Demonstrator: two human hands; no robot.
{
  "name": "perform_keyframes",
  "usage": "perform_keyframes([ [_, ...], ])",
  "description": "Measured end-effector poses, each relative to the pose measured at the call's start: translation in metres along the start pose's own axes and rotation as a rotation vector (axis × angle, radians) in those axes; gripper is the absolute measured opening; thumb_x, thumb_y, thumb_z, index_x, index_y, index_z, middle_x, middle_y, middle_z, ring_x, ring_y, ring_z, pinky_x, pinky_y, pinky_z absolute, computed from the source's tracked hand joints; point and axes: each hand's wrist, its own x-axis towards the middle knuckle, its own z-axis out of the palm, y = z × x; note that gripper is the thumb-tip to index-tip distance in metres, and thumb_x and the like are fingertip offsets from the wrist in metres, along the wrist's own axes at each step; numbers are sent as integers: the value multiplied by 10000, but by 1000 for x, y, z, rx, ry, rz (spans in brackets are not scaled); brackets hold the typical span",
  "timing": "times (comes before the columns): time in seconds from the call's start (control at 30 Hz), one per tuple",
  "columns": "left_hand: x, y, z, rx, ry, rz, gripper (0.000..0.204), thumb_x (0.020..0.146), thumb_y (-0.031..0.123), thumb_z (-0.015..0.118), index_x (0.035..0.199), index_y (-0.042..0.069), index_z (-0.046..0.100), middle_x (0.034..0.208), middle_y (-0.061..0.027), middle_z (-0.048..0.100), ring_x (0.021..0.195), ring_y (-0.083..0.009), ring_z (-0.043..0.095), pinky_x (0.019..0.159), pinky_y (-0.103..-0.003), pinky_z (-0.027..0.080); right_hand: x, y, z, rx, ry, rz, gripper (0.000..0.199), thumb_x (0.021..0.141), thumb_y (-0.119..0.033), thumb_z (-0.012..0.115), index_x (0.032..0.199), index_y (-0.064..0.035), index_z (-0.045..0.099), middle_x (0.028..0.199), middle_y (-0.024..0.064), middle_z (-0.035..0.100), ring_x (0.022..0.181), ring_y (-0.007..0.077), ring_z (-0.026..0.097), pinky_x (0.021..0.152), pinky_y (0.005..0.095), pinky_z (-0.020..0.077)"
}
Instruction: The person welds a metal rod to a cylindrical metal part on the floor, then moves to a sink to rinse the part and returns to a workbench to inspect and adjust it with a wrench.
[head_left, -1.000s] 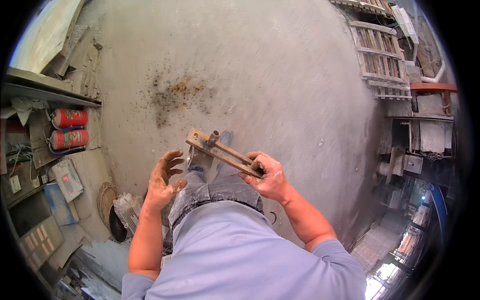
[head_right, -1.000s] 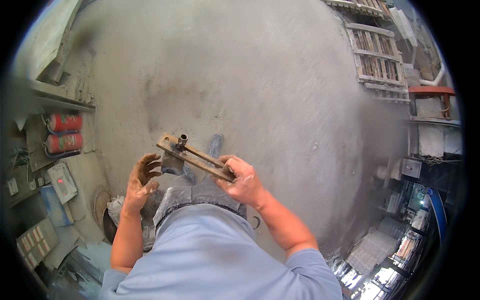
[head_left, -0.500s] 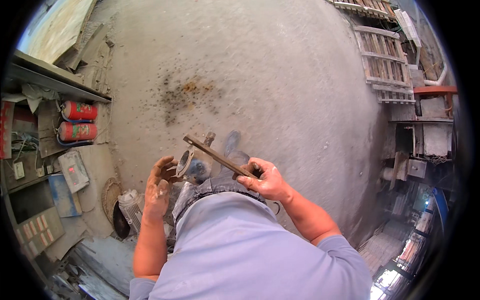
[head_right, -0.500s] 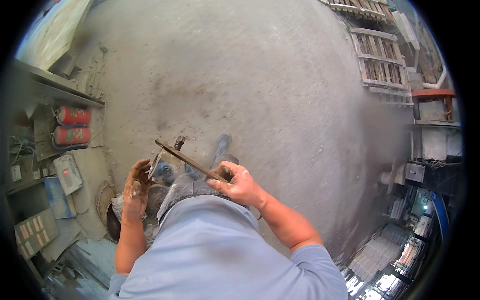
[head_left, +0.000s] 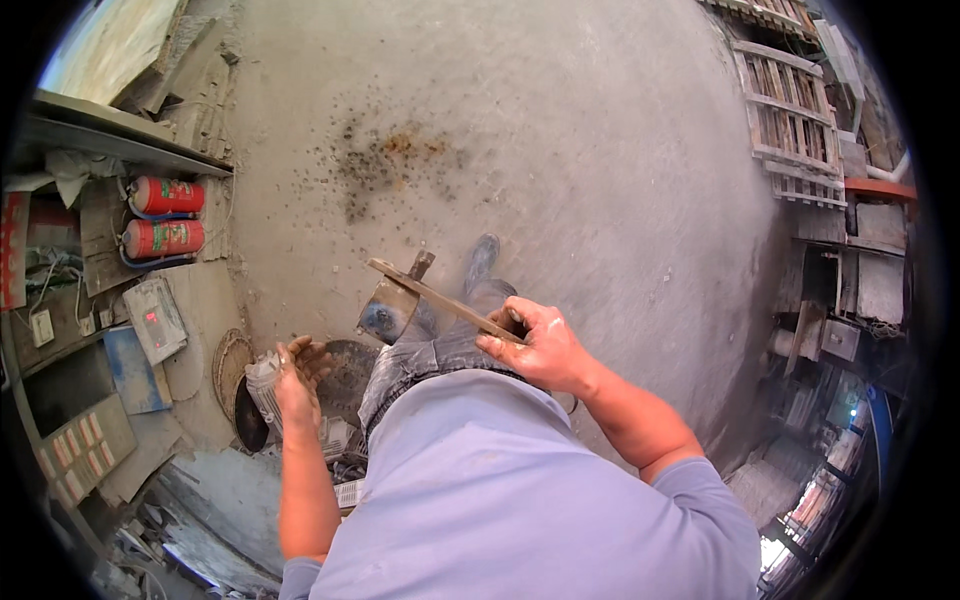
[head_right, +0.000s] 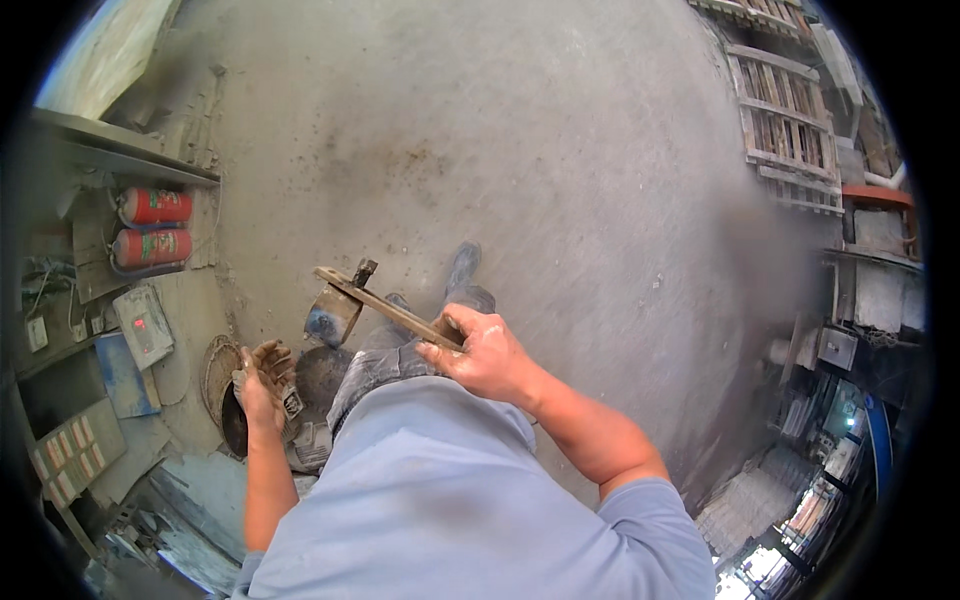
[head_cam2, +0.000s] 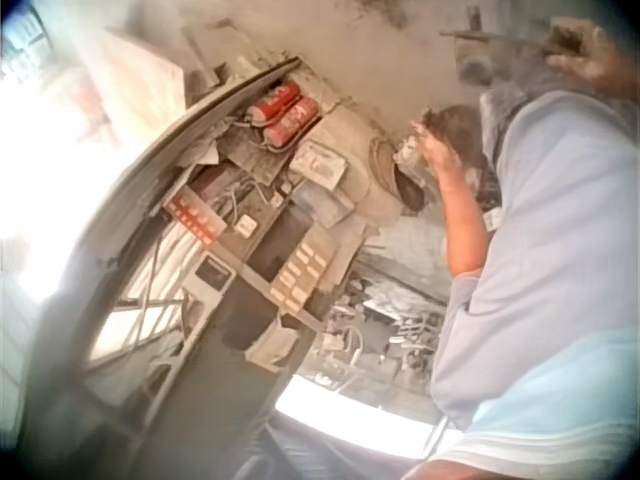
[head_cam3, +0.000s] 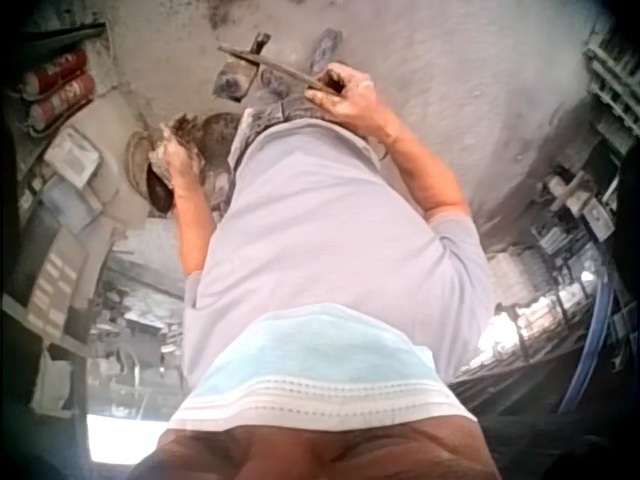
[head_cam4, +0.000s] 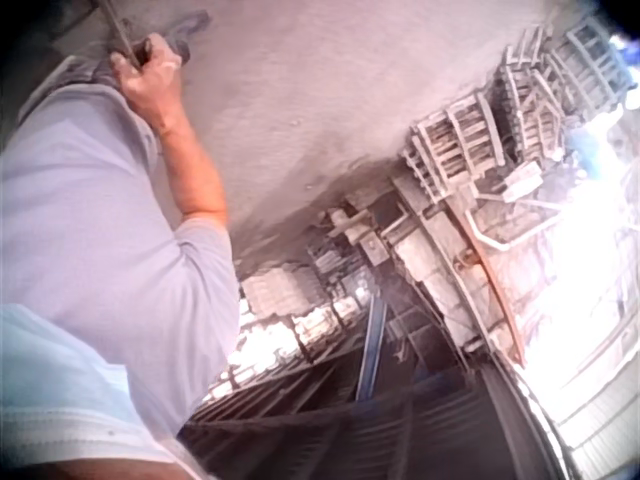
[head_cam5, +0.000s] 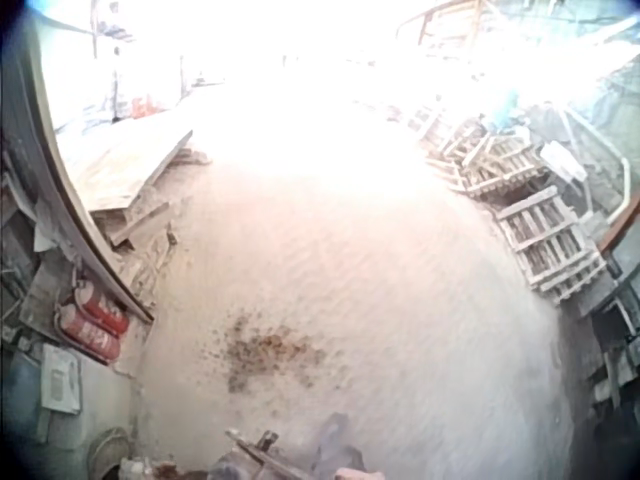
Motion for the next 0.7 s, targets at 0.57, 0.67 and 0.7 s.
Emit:
perform_keyframes([
  [0.57, 52, -45, 82, 526, -143, -60, 528, 1019, 549, 482, 1201, 76, 627, 1041, -70, 680, 897, -166, 645, 764, -323, 502, -69, 67, -104, -796, 674, -423, 336, 563, -55, 809, 697, -63, 500, 998, 111, 694, 662, 241, 613, 550, 345, 506],
  [0.67, 63, -52, 125, 629, -203, -53, 533, 1013, 555, 489, 1199, 75, 627, 1027, -77, 683, 884, -174, 646, 752, -329, 504, -99, 95, -152, -900, 759, -430, 310, 580, -41, 765, 670, -76, 470, 972, 96, 687, 631, 196, 589, 502, 311, 467],
  [0.7, 68, -52, 139, 670, -229, -48, 538, 1010, 557, 492, 1198, 71, 625, 1020, -80, 683, 881, -177, 646, 748, -331, 505, -111, 102, -166, -937, 769, -410, 296, 591, -34, 747, 668, -79, 465, 962, 91, 686, 620, 186, 577, 488, 302, 452],
])
